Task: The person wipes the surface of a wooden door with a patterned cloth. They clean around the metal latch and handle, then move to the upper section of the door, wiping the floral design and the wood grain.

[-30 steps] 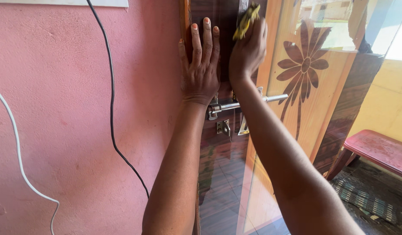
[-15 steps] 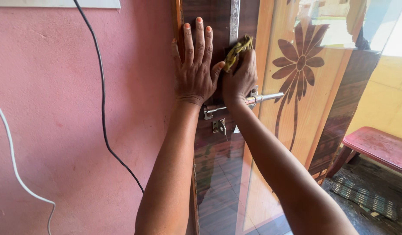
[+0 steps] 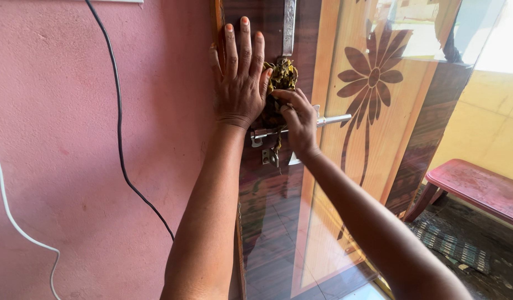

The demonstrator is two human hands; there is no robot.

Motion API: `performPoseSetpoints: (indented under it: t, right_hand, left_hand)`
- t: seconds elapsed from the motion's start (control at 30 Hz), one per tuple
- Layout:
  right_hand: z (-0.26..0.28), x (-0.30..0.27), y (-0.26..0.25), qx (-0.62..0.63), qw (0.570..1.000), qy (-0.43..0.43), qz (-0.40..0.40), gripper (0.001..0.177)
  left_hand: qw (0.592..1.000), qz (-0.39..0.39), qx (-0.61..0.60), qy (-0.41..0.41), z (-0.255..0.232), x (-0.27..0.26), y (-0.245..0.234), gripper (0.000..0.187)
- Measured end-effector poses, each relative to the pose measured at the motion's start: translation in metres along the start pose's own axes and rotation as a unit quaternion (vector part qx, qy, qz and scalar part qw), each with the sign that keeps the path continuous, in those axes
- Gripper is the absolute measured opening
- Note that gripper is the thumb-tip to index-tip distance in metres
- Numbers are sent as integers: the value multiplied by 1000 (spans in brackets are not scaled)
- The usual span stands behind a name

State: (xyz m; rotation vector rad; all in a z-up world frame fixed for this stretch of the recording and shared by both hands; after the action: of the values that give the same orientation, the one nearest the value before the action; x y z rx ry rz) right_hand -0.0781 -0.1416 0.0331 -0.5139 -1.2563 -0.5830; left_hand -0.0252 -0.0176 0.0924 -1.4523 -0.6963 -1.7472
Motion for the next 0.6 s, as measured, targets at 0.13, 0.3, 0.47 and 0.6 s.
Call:
performPoseSetpoints:
  t: [0.13,0.3,0.47,0.6]
  right_hand:
    - [8,8,-11,72,996,-36,-32,30]
    - [33,56,-28,-209,956,-119,-169,33]
    - [14,129,-22,-274,930,-94,-225,55]
    - [2,155,6,-403,892,-148,-145,53]
  left_hand:
    - [1000,-7,-16,3,0,1,3,56]
    - [999,-19,-31,6,0,0,-3,52]
    - [999,-38,-37,11,-2,1,-9,46]
    - [998,-48,-49,7,-1,0,-6,38]
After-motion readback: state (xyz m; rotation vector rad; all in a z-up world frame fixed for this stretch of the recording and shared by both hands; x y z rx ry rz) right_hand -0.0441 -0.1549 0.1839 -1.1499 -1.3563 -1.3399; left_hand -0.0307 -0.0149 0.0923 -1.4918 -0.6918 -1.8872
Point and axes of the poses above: each hand's wrist, its own x-axis towards the middle knuckle, its own y-axis out of the palm, z = x × y, the point moved 10 cm from there along x, towards the middle knuckle, and after that the axes turned 4 degrees about -y, right-handed, at the moved point
